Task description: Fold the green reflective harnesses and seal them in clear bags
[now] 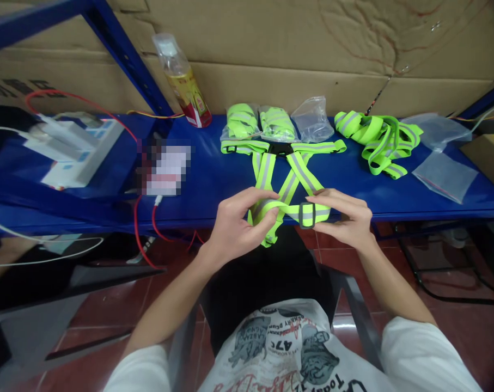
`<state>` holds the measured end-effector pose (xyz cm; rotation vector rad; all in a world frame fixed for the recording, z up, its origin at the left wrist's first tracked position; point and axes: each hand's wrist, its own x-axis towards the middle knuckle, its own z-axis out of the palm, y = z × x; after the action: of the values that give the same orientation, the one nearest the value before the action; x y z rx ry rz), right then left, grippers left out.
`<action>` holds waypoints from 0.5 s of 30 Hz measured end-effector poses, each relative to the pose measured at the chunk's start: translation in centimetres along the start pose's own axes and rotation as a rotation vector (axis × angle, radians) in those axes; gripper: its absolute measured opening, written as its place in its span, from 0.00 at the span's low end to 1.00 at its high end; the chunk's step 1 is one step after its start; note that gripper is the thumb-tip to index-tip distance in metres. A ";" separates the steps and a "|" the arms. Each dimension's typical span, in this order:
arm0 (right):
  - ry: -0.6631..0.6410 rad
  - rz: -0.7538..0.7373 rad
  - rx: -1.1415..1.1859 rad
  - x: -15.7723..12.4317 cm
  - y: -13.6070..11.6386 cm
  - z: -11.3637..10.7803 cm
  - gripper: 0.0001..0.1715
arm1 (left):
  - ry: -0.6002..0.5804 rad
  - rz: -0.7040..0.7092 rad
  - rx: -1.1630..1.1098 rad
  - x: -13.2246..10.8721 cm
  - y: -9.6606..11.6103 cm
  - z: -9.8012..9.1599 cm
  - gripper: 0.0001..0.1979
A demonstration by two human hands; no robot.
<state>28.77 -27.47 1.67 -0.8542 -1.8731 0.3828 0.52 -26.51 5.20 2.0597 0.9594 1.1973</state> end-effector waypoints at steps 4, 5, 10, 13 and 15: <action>0.056 -0.039 0.022 -1.3 -0.3 -0.2 0.36 | -0.048 0.051 -0.002 0.6 0.4 -0.2 0.08; 0.080 -0.045 0.033 -1.5 -0.4 -0.2 0.36 | -0.064 0.048 -0.002 0.7 0.5 -0.2 0.09; 0.284 0.033 0.167 -2.3 -0.6 0.5 0.27 | -0.124 0.000 0.011 1.6 0.6 -0.1 0.15; 0.445 0.049 0.219 -2.3 -0.9 0.9 0.26 | -0.048 -0.014 0.039 2.2 0.7 0.0 0.16; 0.470 0.020 0.201 -2.2 -1.2 1.2 0.26 | -0.056 -0.037 -0.043 2.4 0.8 0.3 0.15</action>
<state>27.76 -29.71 0.39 -0.7502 -1.3689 0.3415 1.85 -25.09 6.79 2.0224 0.9339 1.1259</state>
